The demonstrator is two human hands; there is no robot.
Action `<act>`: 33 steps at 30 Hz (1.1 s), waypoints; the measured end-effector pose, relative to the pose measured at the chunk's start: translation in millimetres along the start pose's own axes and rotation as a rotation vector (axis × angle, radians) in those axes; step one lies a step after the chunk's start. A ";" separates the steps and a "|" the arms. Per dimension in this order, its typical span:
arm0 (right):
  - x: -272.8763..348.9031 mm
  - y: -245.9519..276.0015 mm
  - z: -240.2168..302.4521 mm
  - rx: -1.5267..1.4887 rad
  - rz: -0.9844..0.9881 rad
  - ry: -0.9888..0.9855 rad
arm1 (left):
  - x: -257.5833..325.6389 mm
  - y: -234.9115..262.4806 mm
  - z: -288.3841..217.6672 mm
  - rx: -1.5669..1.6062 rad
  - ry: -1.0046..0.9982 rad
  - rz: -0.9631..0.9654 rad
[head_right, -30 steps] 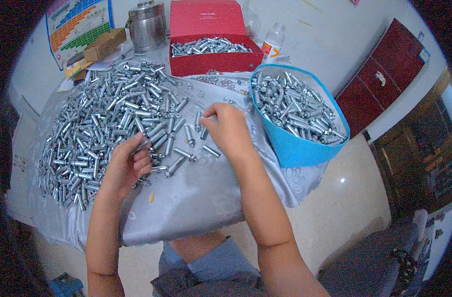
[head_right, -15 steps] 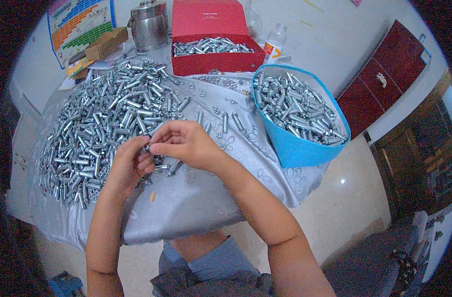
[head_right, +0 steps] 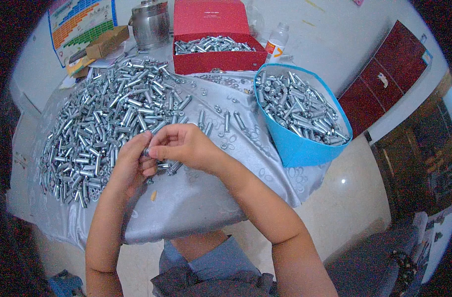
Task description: The person sits at a table covered with a large pile of metal bolts and washers. They repeatedly pick up a bolt and a washer, thread the washer onto the bolt, and place the assembled unit into a blue plastic bin. The person continues this repetitive assembly process throughout the video.
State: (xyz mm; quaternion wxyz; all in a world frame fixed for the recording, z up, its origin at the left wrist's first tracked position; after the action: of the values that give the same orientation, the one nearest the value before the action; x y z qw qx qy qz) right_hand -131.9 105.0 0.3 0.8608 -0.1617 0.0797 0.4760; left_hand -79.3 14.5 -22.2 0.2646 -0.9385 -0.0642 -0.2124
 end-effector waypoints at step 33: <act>5.8 -1.3 31.4 0.856 -0.024 0.406 | -4.9 9.9 -8.3 -0.117 -0.163 -0.164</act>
State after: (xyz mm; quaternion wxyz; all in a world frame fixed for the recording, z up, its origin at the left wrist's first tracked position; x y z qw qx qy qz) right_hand -128.2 120.1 28.3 0.8224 0.1170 0.4335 0.3493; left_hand -84.5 1.7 -22.5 0.1852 -0.9580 -0.1496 -0.1599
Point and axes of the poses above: each hand's wrist, its own x-axis away from the middle knuckle, its own y-axis out of the back of the hand, z = x × y, the point moved 7 cm from there along -x, towards the middle knuckle, and after that the axes turned 11 degrees about y, right-handed, at the moved point
